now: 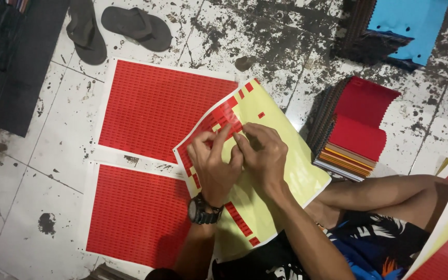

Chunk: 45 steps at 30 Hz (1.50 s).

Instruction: The person sits on the floor and peels red adhesive stickers from a yellow backing sheet. They then apply the stickers to the corners of a stack of colorful book covers, pressing them down to secure the pages. Finally, they place the assembled stack into a blue folder.

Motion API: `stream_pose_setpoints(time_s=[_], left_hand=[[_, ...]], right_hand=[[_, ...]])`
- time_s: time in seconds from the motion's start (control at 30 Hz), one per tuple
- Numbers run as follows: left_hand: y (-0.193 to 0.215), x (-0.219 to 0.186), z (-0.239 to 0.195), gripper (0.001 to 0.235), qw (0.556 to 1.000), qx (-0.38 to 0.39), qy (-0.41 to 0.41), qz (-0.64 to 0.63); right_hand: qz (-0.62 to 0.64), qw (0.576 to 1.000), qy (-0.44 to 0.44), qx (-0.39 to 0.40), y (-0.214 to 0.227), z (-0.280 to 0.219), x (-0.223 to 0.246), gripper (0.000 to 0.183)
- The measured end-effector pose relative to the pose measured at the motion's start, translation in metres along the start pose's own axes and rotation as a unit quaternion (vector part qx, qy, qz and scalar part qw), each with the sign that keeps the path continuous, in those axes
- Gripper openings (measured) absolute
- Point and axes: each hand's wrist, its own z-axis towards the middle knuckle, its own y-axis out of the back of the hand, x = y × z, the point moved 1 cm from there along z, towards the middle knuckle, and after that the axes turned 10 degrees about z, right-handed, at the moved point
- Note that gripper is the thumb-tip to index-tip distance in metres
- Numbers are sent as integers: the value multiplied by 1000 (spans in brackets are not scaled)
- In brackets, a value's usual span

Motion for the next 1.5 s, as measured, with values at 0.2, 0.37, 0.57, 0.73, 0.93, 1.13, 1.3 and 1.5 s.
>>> stream_pose_setpoints(time_s=[0.2, 0.37, 0.57, 0.73, 0.93, 1.13, 1.3, 1.5], left_hand=[[-8, 10, -8, 59, 984, 20, 93, -148], [-5, 17, -5, 63, 916, 68, 257, -300], [-2, 26, 6, 48, 878, 58, 285, -381], [3, 27, 10, 43, 864, 69, 306, -393], [13, 30, 10, 52, 848, 165, 290, -413], [5, 44, 4, 54, 922, 198, 151, -296], [12, 40, 10, 44, 971, 125, 73, -192], [20, 7, 23, 28, 975, 87, 56, -199]], right_hand=[[228, 960, -161, 3, -8, -2, -25, 26], [272, 936, -223, 17, -4, 4, -10, 27], [323, 899, -296, -14, -7, 5, -11, 19], [360, 868, -340, -30, -6, 10, -1, 21], [372, 862, -344, -38, -6, 9, -3, 23], [367, 862, -347, -42, -5, 10, -4, 23], [381, 860, -338, -34, -2, 9, -10, 23], [412, 856, -314, 9, 2, 14, 9, 22]])
